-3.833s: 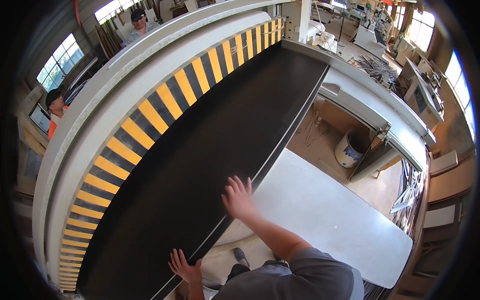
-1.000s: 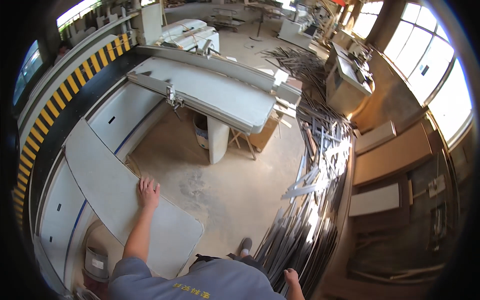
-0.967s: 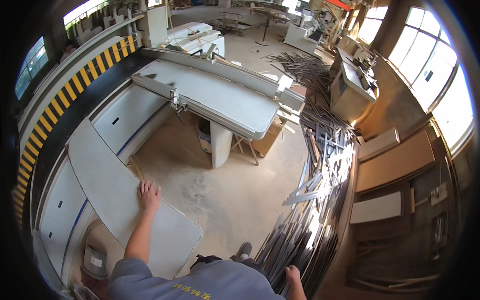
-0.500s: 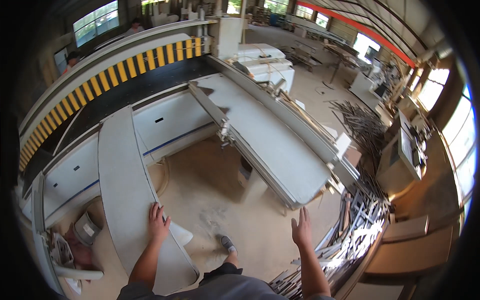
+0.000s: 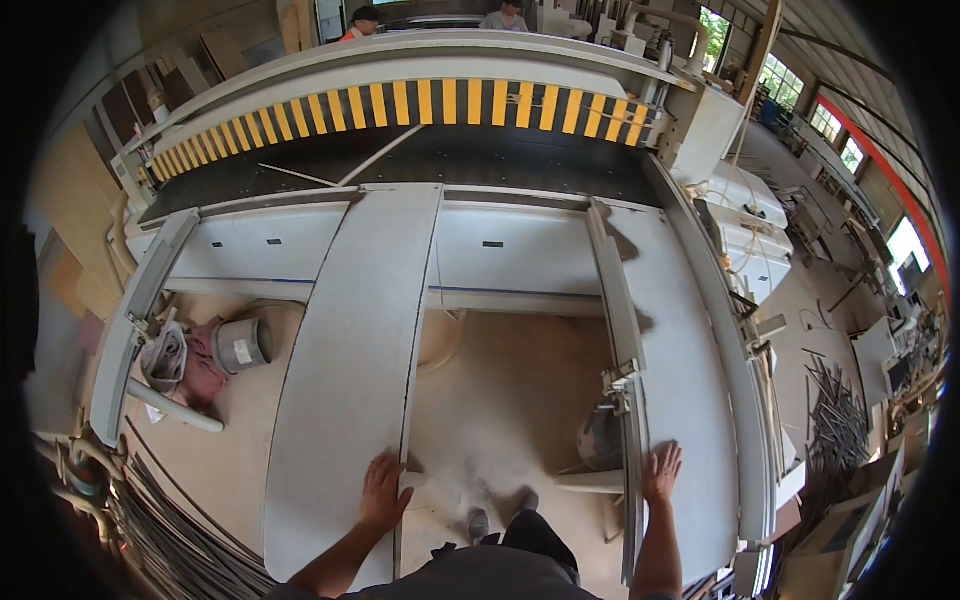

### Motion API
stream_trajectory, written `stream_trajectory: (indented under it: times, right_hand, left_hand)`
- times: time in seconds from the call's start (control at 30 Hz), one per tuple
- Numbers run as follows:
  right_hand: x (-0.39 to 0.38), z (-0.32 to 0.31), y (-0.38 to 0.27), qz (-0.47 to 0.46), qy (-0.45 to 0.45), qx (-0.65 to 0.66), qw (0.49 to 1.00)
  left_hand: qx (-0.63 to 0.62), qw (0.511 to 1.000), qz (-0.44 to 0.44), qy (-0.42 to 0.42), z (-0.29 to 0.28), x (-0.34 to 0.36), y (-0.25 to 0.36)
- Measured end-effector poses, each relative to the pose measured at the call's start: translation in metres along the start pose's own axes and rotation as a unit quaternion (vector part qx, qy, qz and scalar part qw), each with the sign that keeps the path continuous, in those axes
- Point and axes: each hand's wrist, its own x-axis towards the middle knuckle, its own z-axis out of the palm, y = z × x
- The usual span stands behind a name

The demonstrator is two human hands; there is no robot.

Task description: The person places a large board onto a industrial cutting machine, pushes it into position, and then removes a cut strip of wood.

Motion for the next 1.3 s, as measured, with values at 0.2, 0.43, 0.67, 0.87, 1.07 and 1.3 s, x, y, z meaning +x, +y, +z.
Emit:
stream_trajectory:
  times: [0.2, 0.43, 0.67, 0.87, 1.07, 1.3]
  right_hand:
    - [0.165, 0.015, -0.031, -0.052, 0.018, 0.017, 0.998]
    - [0.353, 0.023, -0.105, -0.111, 0.046, 0.109, 0.987]
    - [0.473, 0.033, -0.198, -0.147, 0.041, 0.112, 0.982]
    - [0.543, 0.023, -0.24, -0.153, 0.005, 0.077, 0.985]
    - [0.609, 0.032, -0.28, -0.004, 0.027, 0.031, 0.999]
    - [0.657, 0.026, -0.334, 0.114, 0.055, 0.018, 0.992]
  left_hand:
    - [-0.003, 0.998, -0.029, 0.055, 0.028, 0.105, 0.003]
    - [-0.003, 0.997, -0.021, 0.07, 0.038, 0.354, -0.014]
    - [0.07, 0.988, -0.023, 0.139, 0.044, 0.645, -0.083]
    - [0.105, 0.967, -0.036, 0.228, 0.048, 0.923, -0.177]
    - [-0.071, 0.978, -0.145, 0.134, 0.147, 1.134, -0.183]
    - [-0.18, 0.969, -0.133, 0.108, 0.258, 1.263, -0.126]
